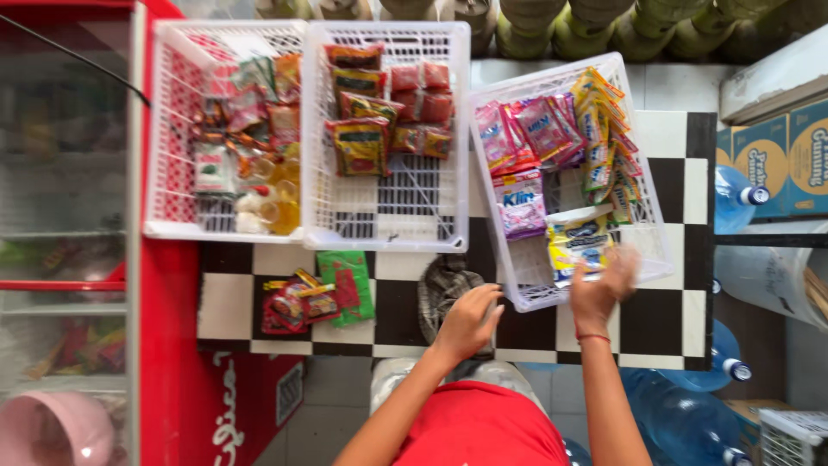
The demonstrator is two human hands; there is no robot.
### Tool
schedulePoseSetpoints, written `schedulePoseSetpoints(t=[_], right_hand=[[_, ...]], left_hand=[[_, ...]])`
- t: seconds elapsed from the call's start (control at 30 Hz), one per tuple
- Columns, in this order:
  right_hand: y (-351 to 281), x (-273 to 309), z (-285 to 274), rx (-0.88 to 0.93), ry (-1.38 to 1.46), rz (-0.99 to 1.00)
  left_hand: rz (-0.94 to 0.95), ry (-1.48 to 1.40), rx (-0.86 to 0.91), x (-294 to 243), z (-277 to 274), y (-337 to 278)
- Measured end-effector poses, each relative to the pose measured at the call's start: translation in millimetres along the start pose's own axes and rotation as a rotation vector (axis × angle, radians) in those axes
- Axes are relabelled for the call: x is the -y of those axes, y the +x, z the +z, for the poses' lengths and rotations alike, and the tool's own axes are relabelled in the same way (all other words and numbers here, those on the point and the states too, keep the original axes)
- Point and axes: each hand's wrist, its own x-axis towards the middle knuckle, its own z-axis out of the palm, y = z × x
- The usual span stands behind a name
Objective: The person wipes the surfaces of various snack packets with a cloth, handling them one at a time. They pick up each packet, wipe it, and place it back into a white basket on a checkered counter.
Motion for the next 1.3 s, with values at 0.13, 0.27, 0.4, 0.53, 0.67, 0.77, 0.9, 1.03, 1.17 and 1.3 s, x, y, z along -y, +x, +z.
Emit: schedulePoseSetpoints(t=[0.13,0.27,0.4,0.53,0.67,0.77,0.9,1.03,1.17,1.3], right_hand=[[-19.1,-12.9,0.4,-0.23,0.216,0.298],[-18.0,-14.9,19.7,0.48,1.194,1.241],[-22.8,-16.4,30.9,0.469,1.598,1.328],[-27.3,-23.9,33.1,0.324,1.558,1.287],[-33.9,-39.2,26.8,0.297,1.61,1.281],[-40.4,-51.7,16.2,0.257,1.601,1.32],[-50.4,-63.4,-3.1,0.224,1.577,1.315],[-55.2,-79.9,-19.0,0.26,1.507,1.285],[-79.0,-64.4,-35.1,0.353,1.36,1.33],[-131.8,12.0,-56.0,0.454,0.698,0.95]], left_hand=[[-0.239,-0.055,0.011,6.6,-21.3,-31.9],[-0.175,-0.04,0.138,35.2,9.1,-23.0],[-0.056,0.053,0.123,79.4,72.6,26.5],[-0.223,-0.109,0.156,97.9,116.8,44.0],[-0.235,-0.06,0.224,95.5,138.5,39.6],[-0.265,-0.021,0.302,90.1,151.5,40.5],[-0.247,-0.03,0.41,75.9,161.9,43.2],[-0.038,-0.084,0.335,56.2,152.3,45.9],[-0.17,-0.079,0.248,42.7,85.6,45.6],[-0.106,0.19,-0.232,46.2,-35.1,30.8]])
